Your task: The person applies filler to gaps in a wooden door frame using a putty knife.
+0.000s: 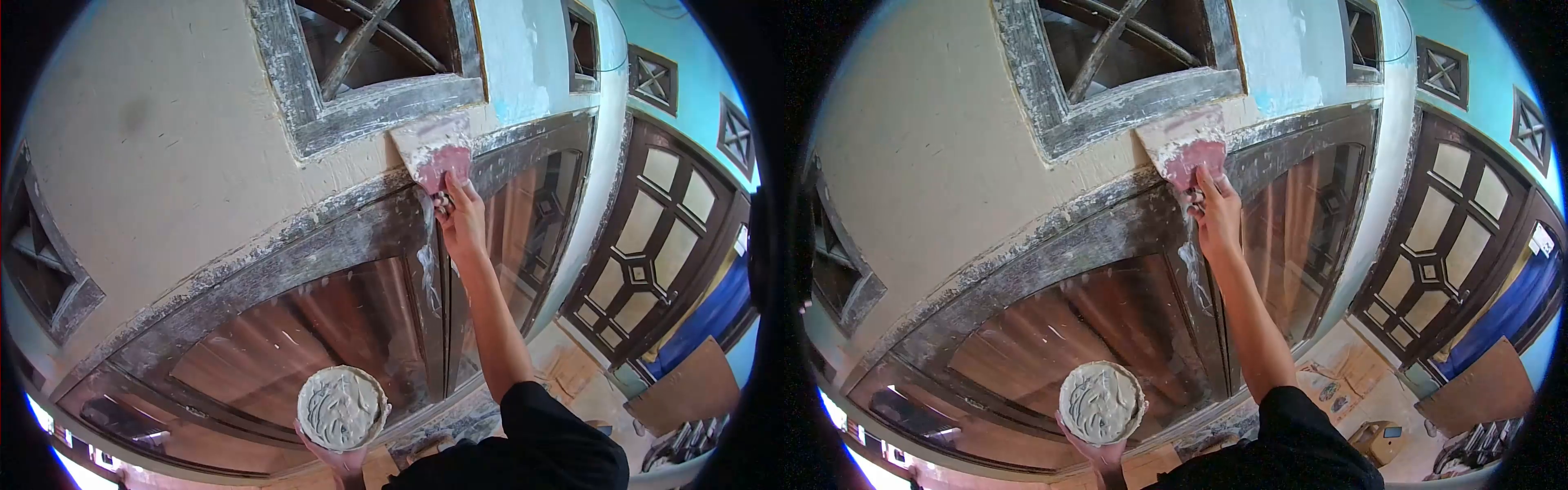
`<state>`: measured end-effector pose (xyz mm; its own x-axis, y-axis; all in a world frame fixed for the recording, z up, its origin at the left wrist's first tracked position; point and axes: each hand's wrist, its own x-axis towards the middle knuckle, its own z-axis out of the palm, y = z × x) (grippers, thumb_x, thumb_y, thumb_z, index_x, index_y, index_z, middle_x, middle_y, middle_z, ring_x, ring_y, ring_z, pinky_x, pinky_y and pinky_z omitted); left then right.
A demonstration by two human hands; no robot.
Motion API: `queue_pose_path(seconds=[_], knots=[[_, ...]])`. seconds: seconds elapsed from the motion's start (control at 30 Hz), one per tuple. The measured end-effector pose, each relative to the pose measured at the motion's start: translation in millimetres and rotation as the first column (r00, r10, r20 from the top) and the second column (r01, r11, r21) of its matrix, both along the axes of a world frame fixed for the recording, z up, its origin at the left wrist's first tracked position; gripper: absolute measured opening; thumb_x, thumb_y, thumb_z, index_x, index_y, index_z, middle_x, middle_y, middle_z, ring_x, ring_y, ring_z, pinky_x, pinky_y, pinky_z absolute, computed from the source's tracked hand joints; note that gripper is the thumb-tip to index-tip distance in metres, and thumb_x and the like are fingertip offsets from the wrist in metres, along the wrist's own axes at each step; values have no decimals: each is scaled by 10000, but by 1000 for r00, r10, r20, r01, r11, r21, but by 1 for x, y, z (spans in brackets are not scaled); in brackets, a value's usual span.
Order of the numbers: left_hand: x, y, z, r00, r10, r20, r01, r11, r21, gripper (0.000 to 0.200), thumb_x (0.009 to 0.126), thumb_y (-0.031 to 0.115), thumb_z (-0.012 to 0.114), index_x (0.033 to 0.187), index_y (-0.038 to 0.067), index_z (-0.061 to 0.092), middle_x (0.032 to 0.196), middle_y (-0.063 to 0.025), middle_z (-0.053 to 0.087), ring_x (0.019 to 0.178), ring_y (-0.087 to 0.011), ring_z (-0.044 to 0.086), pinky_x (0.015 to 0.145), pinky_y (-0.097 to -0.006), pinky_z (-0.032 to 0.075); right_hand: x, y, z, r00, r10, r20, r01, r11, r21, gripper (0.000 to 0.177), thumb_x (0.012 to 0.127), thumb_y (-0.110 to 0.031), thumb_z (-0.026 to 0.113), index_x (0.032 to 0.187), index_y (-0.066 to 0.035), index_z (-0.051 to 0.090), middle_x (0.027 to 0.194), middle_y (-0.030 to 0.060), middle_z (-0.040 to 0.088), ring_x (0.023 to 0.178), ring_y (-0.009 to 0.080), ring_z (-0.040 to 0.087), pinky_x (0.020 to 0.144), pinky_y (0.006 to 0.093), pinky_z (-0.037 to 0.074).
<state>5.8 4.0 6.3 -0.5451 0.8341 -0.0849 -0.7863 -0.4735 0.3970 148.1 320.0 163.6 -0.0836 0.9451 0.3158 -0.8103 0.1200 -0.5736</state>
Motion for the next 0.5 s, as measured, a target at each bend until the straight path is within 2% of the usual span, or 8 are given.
queue_pose_path(seconds=[0.07,0.1,0.17,0.23,0.3,0.33,0.4,0.5], knots=[[3,1,-2,999,6,42,-5,1000,-19,627,809,606,432,1285,200,479,1334,-53,457,1201,-366,415,925,-686,311,-2,2,1,998,-38,39,39,999,-14,129,859,-232,642,896,-135,565,757,-54,587,570,34,531,497,184,419],[2,1,-4,999,6,42,-5,1000,-23,627,809,606,432,1285,200,479,1334,-53,457,1201,-366,415,925,-686,311,-2,-1,-3,997,-58,50,62,996,-67,111,871,-196,622,916,-120,555,700,-54,580,535,38,527,477,193,437],[-1,4,-8,997,20,79,-18,999,-30,629,809,601,432,1291,199,472,1337,-58,454,1199,-377,414,904,-718,297,3,-6,-23,999,-34,18,35,997,-62,124,872,-189,621,922,-96,556,729,-33,582,555,51,542,493,197,456],[2,4,-5,995,23,100,-20,999,-30,627,808,598,433,1291,200,472,1339,-61,452,1196,-379,416,901,-723,295,8,-14,-31,999,5,-40,-6,1000,-25,146,883,-170,603,937,-50,540,750,-5,564,586,68,561,530,204,500],[7,3,0,992,27,124,-22,999,-40,626,808,596,433,1290,200,472,1341,-64,450,1193,-381,418,897,-728,293,9,-13,-17,999,-16,-46,17,1000,20,143,884,-170,600,935,-52,538,742,-5,558,592,70,566,525,206,497],[10,5,6,990,-18,141,23,999,-31,626,809,595,433,1290,196,471,1338,-68,453,1189,-383,423,899,-727,293,8,-12,-8,997,-40,-60,43,997,62,140,886,-170,598,933,-53,536,735,-6,552,598,71,570,521,208,494],[15,6,14,985,-67,157,71,997,-21,626,811,593,432,1290,193,471,1335,-71,455,1184,-386,428,901,-726,293,4,-1,-2,996,-38,-76,40,999,33,139,889,-174,594,923,-53,536,737,0,558,601,78,576,517,212,492],[17,7,16,991,-76,113,77,997,-3,609,817,587,428,1269,184,491,1316,-70,472,1170,-376,442,909,-702,310,1,7,-20,1000,-4,27,3,1000,16,144,888,-176,597,910,-44,544,740,6,567,587,88,577,504,217,488]])
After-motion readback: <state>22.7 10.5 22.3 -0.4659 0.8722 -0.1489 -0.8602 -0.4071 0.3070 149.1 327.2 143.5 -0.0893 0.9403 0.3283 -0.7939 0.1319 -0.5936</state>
